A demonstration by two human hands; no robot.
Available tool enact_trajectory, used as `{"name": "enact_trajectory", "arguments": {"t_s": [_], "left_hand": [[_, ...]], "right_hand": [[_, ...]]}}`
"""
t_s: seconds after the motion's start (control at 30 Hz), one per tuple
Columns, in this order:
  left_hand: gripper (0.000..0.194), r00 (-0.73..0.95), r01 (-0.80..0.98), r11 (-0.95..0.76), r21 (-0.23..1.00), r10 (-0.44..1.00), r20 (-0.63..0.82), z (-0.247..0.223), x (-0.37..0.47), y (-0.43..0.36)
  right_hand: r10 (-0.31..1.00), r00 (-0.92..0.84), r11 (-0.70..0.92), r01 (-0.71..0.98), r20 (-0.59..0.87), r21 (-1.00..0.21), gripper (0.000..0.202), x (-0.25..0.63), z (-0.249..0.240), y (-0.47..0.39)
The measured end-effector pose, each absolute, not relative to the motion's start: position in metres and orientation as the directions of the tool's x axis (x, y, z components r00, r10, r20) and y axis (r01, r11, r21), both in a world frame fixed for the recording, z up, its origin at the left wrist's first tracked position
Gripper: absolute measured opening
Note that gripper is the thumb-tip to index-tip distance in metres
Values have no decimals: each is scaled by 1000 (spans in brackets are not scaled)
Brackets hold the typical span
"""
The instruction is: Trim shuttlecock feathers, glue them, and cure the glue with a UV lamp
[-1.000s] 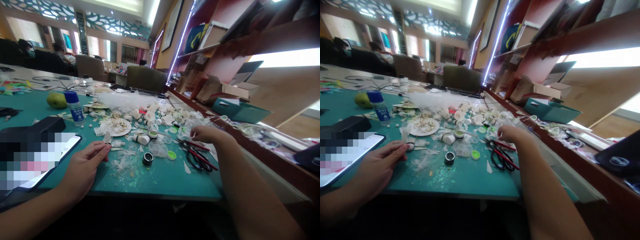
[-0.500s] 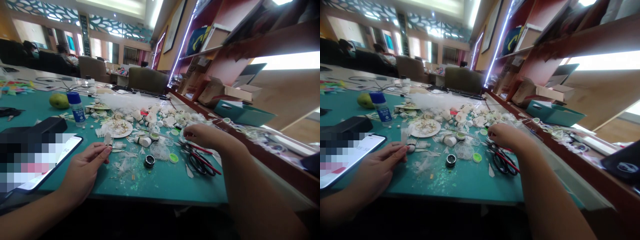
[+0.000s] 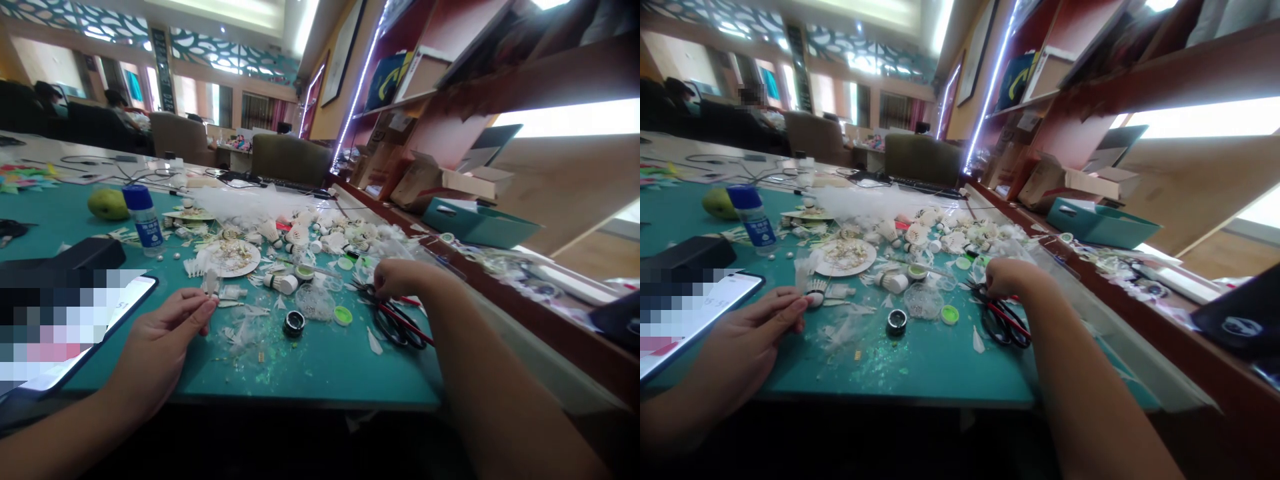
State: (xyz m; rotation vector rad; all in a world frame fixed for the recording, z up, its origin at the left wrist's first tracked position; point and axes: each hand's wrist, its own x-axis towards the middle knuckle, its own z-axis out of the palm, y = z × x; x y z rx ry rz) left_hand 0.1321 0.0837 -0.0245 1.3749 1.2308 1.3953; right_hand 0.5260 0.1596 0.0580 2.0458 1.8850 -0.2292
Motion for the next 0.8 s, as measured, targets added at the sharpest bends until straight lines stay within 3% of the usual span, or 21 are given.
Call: {"name": "enact_trajectory", "arguments": {"t_s": [0.23,0.57,0.8], "left_hand": [[26,-90,35,-162,986,982,164,-21,133,80],[26,-82,-4,-165,986,983,164,-22,133,80],[22,-78,-3,-174,985,982,173,-30,130,84]], "right_hand": [[944,155,-105,978,-293,178,27,535,63,163],[907,156,-81,976,-391,200,25,546,48,167],[953,121,-39,958,-279,283,14,539,49,165]]}}
